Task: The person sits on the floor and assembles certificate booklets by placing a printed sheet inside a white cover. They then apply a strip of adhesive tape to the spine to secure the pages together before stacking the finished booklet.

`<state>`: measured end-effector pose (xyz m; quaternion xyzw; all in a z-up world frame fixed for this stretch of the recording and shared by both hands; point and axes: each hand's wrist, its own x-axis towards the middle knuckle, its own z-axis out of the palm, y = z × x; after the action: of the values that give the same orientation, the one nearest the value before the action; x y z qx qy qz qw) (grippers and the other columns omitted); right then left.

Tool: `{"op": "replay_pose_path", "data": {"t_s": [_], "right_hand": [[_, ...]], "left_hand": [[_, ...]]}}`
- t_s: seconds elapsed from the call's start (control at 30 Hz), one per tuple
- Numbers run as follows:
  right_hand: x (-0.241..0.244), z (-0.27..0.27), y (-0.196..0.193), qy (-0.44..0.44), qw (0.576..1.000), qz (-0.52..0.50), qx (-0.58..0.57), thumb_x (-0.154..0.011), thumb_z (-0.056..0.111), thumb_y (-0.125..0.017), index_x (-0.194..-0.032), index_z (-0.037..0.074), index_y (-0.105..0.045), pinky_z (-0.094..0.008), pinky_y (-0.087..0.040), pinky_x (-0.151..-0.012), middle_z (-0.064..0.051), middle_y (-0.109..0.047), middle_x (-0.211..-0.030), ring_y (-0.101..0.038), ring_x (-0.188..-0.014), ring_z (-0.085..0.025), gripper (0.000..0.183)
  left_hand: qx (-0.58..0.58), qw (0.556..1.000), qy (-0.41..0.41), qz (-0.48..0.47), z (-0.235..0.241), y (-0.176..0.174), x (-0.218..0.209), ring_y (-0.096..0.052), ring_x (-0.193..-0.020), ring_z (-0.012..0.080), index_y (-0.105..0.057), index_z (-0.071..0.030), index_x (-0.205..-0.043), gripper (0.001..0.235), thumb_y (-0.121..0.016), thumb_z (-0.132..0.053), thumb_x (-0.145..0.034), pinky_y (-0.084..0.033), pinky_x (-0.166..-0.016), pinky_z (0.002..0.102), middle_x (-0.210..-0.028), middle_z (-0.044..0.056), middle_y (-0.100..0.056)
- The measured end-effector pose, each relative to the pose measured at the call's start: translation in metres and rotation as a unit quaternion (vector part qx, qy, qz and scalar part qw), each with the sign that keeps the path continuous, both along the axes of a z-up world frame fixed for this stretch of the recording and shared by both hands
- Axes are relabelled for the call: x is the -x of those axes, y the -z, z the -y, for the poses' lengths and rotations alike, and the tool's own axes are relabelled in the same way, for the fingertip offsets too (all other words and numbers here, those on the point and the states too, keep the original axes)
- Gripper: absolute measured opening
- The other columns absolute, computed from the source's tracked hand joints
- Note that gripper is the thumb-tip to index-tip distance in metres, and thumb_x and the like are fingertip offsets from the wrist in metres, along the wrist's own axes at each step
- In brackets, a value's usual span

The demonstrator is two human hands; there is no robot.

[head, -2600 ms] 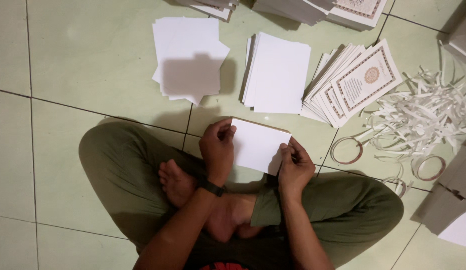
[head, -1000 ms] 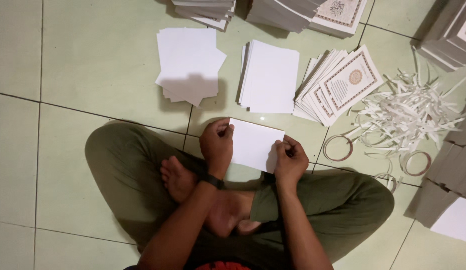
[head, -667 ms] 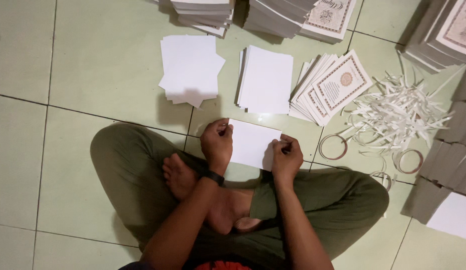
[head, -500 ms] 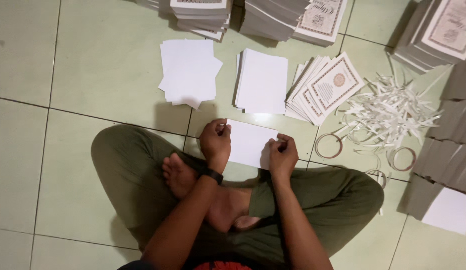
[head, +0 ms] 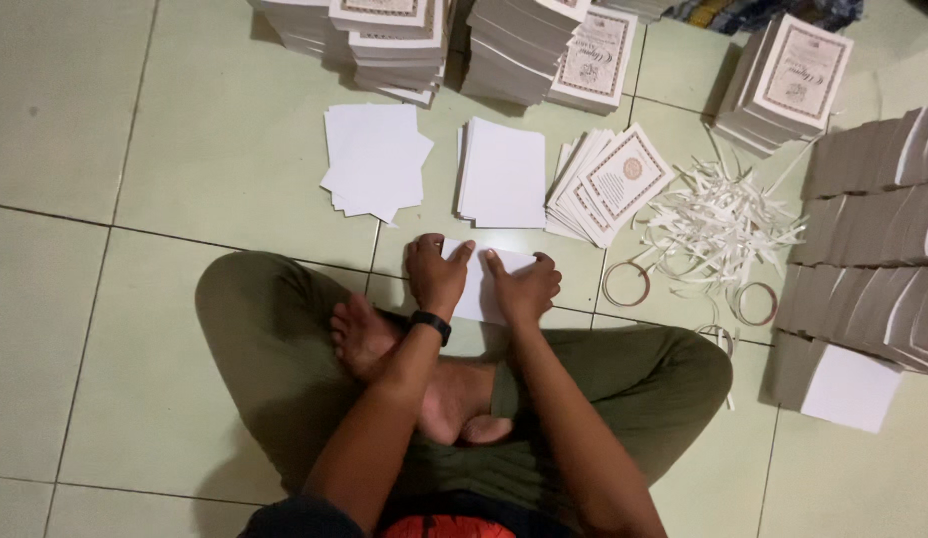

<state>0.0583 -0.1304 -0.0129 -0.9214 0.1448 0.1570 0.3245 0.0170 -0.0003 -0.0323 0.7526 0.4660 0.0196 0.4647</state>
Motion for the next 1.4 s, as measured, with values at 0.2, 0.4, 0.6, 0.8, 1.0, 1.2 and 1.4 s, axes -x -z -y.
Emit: {"op": "replay_pose_path", "data": {"t_s": [0.2, 0.4, 0.6, 0.8, 1.0, 1.2, 1.4], "right_hand": [[0.005, -0.043, -0.001, 0.088, 0.993, -0.023, 0.072, -0.072, 0.067, -0.088, -0.139, 0.011, -0.045, -0.060, -0.034, -0.107, -0.018, -0.045, -0.133, -0.041, -0.130, -0.041, 0.097], [0.001, -0.038, 0.014, 0.133, 0.990, -0.015, 0.055, -0.071, 0.057, -0.094, -0.131, 0.016, -0.048, -0.056, -0.033, -0.106, -0.014, -0.042, -0.132, -0.039, -0.128, -0.039, 0.086], [-0.005, -0.030, 0.008, 0.198, 0.980, -0.021, -0.022, -0.072, 0.043, -0.097, -0.116, 0.023, -0.059, -0.049, -0.034, -0.101, -0.007, -0.043, -0.129, -0.043, -0.123, -0.035, 0.062], [-0.015, -0.005, 0.016, 0.339, 0.921, 0.001, -0.191, -0.076, 0.018, -0.096, -0.092, 0.016, -0.081, -0.034, -0.054, -0.091, -0.009, -0.076, -0.098, -0.074, -0.099, -0.026, 0.022], [-0.005, 0.024, 0.056, 0.237, 0.954, 0.055, -0.176, -0.093, 0.024, -0.077, -0.089, 0.013, -0.082, -0.042, -0.055, -0.079, -0.014, -0.076, -0.086, -0.074, -0.088, -0.027, 0.013], [0.039, 0.040, -0.029, 0.102, 0.921, 0.140, -0.349, -0.088, 0.002, -0.077, -0.120, 0.002, -0.067, -0.037, -0.050, -0.083, -0.021, -0.067, -0.099, -0.057, -0.093, -0.024, 0.034], [0.061, 0.030, -0.117, 0.070, 0.925, 0.266, -0.263, -0.078, 0.001, -0.090, -0.098, 0.015, -0.049, -0.023, -0.047, -0.070, 0.001, -0.067, -0.080, -0.060, -0.071, -0.009, 0.048]], "left_hand": [[-0.007, 0.999, -0.041, -0.020, 0.004, -0.049, -0.003, -0.062, -0.111, 0.0377, -0.066, -0.006, -0.111, 0.049, -0.088, -0.038, -0.081, -0.051, -0.097, 0.053, -0.105, 0.012, -0.060], [0.051, 0.995, -0.067, -0.050, -0.006, -0.037, -0.007, -0.068, -0.100, 0.0302, -0.069, -0.016, -0.104, 0.043, -0.090, -0.044, -0.077, -0.054, -0.087, 0.054, -0.095, 0.002, -0.063], [0.082, 0.994, -0.041, -0.064, -0.021, -0.018, -0.003, -0.074, -0.093, 0.0280, -0.073, -0.022, -0.095, 0.029, -0.082, -0.047, -0.082, -0.053, -0.087, 0.050, -0.083, -0.005, -0.073], [0.068, 0.995, -0.055, -0.043, -0.020, -0.018, 0.000, -0.075, -0.091, 0.0304, -0.074, -0.025, -0.088, 0.022, -0.079, -0.046, -0.086, -0.054, -0.083, 0.050, -0.084, -0.005, -0.075], [0.076, 0.995, -0.066, -0.005, -0.018, 0.007, 0.012, -0.075, -0.095, 0.0271, -0.079, -0.024, -0.095, 0.026, -0.068, -0.047, -0.097, -0.055, -0.087, 0.044, -0.087, -0.005, -0.077], [0.120, 0.983, -0.093, 0.104, -0.015, -0.031, 0.019, -0.072, -0.109, 0.0369, -0.080, -0.013, -0.103, 0.053, -0.046, -0.054, -0.104, -0.053, -0.097, 0.047, -0.096, 0.010, -0.080], [0.260, 0.947, -0.070, 0.177, 0.013, -0.107, 0.040, -0.067, -0.119, 0.0392, -0.067, 0.000, -0.127, 0.074, -0.032, -0.063, -0.108, -0.051, -0.096, 0.047, -0.129, 0.026, -0.067]]}}
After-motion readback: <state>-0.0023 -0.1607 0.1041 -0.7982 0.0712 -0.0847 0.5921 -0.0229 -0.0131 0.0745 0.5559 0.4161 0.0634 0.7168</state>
